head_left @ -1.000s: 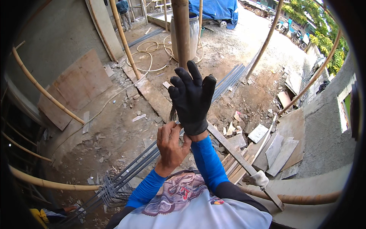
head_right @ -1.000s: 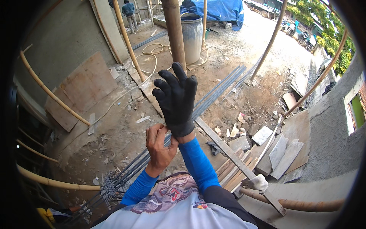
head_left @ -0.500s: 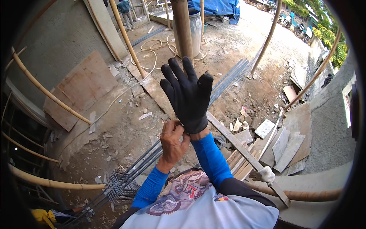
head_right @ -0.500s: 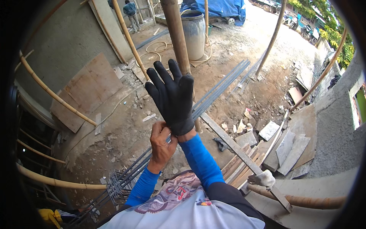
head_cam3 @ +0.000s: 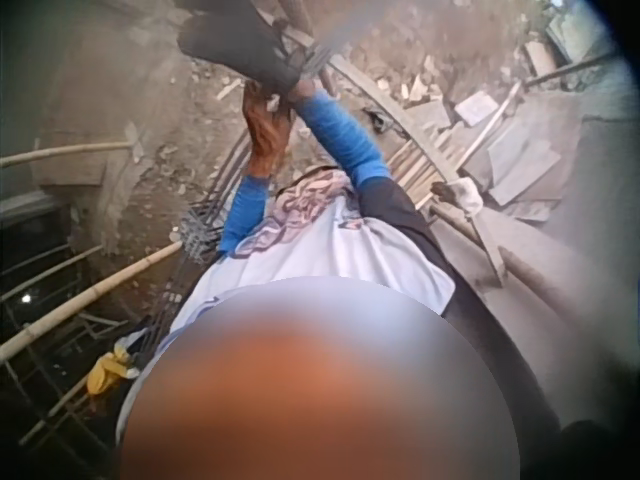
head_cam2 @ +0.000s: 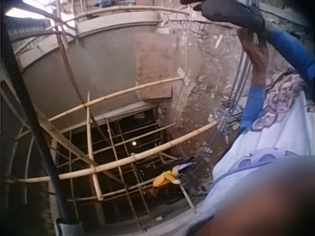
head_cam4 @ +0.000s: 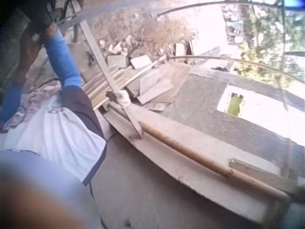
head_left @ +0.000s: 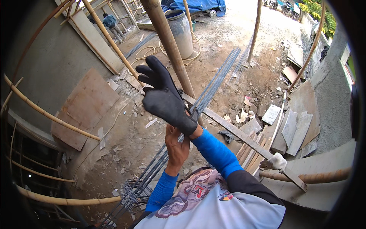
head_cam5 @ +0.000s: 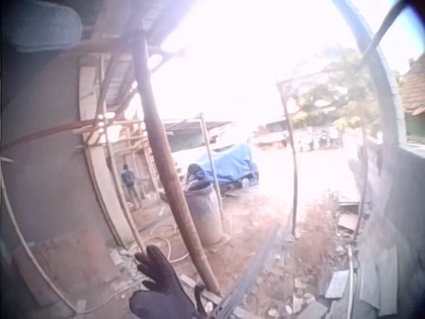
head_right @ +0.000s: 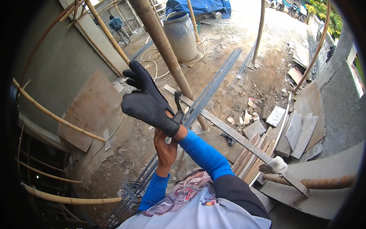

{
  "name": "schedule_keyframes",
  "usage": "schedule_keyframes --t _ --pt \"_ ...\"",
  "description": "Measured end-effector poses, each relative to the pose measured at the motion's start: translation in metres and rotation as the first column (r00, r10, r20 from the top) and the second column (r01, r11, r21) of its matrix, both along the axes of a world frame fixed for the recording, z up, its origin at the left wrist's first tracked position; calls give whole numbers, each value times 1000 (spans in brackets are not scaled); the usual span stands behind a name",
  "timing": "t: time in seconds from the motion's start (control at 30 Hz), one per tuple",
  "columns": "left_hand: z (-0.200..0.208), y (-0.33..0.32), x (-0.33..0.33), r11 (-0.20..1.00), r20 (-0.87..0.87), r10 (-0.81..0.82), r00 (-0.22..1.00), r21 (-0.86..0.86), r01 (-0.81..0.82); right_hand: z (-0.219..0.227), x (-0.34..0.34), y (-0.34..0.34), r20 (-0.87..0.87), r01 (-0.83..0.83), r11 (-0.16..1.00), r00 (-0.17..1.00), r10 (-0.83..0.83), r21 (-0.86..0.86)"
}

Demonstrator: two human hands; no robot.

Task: The person puts on work gloves and then works with a coworker to assemble a rebar cage. They position and align rebar ties and rods, coordinating with another worker to secure the structure.

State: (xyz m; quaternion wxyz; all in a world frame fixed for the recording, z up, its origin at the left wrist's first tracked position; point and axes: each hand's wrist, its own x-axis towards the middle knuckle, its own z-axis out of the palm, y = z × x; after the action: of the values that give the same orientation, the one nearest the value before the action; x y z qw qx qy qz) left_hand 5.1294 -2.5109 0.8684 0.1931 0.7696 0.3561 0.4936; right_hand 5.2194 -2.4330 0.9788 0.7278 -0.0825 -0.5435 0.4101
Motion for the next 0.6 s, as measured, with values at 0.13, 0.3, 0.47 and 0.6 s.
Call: schedule_keyframes --t 0.13,0.3,0.47,0.6 --pt "11 -16 1 996 -35 66 997 -56 -68 -8 8 -3 488 484 801 635 -598 352" --pt "53 -39 -24 988 51 150 987 -32 -148 -40 5 2 675 543 677 249 -694 496" --pt "76 -13 -37 946 -75 8 997 -321 -32 -82 -2 5 634 516 614 165 -755 597" --pt "66 7 -39 883 -55 -52 997 -469 20 -106 1 13 581 508 526 60 -812 682"
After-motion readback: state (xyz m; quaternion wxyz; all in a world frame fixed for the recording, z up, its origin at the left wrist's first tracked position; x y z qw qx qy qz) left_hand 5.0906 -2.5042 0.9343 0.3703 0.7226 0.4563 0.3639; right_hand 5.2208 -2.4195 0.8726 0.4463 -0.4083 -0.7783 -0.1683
